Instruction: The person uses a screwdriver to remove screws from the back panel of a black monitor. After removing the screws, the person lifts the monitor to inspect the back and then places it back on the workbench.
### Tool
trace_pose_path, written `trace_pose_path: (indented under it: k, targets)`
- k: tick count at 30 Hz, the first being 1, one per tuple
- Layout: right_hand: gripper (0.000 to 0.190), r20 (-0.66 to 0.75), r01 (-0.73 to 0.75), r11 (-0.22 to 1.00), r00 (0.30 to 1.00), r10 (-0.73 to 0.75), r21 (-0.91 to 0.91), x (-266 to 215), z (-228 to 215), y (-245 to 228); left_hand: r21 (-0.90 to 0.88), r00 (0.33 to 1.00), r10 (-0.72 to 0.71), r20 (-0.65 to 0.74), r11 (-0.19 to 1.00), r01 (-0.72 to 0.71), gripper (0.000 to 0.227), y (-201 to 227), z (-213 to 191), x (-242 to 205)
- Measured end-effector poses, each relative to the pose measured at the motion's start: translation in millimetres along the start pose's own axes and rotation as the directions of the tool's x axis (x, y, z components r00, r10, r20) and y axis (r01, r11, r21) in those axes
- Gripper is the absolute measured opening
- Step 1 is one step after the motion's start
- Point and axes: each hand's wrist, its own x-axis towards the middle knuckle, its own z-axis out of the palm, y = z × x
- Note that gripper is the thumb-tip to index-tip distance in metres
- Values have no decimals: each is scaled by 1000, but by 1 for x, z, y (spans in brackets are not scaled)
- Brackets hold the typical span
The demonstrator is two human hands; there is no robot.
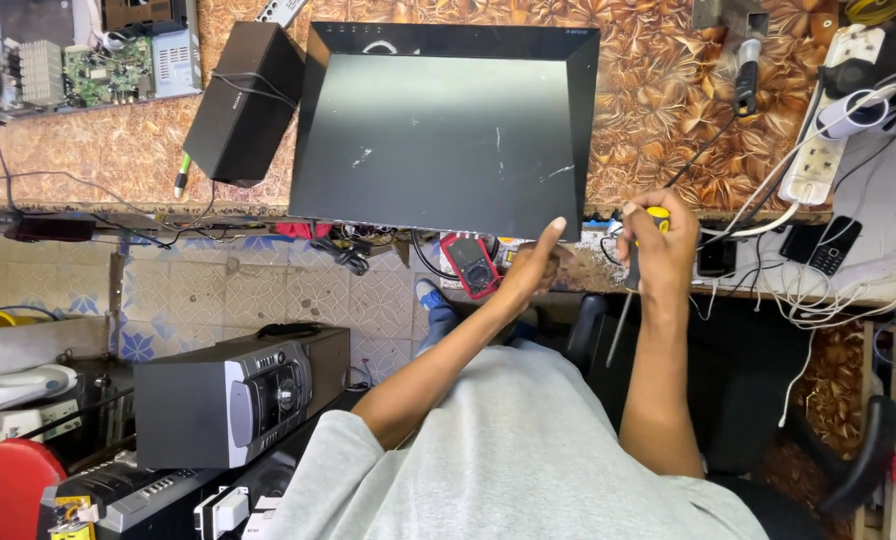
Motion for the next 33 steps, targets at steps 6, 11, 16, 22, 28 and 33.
trace_pose_path:
  k: [6, 11, 16, 22, 28, 33]
  targets:
    - [4, 83, 11, 962, 996, 12, -271, -21, -5, -14, 46, 965, 40, 259, 998, -53, 85, 7, 18, 22]
    - [8, 282, 142, 748, 957, 62, -648, -41, 7, -16, -89, 954, -68, 292, 991, 98, 76, 20, 11, -24]
    - [11, 480, 294, 622, 864, 151, -725, -53, 29, -14, -249, 960, -199, 195, 937, 245, 51, -14, -16, -30]
    - [12, 567, 328, 677, 808, 161, -659, -67, 78, -36, -365, 989, -142, 31, 920, 144, 29, 4, -67, -45]
    - [10, 374, 133, 666, 898, 232, -734, -84, 122, -18, -53, 904, 277, -325, 949, -310, 53, 56, -191, -83]
    - [16, 108, -116, 687, 956, 274, -718, -93, 155, 10, 278, 662, 559, -499, 827, -489, 37, 82, -299, -103]
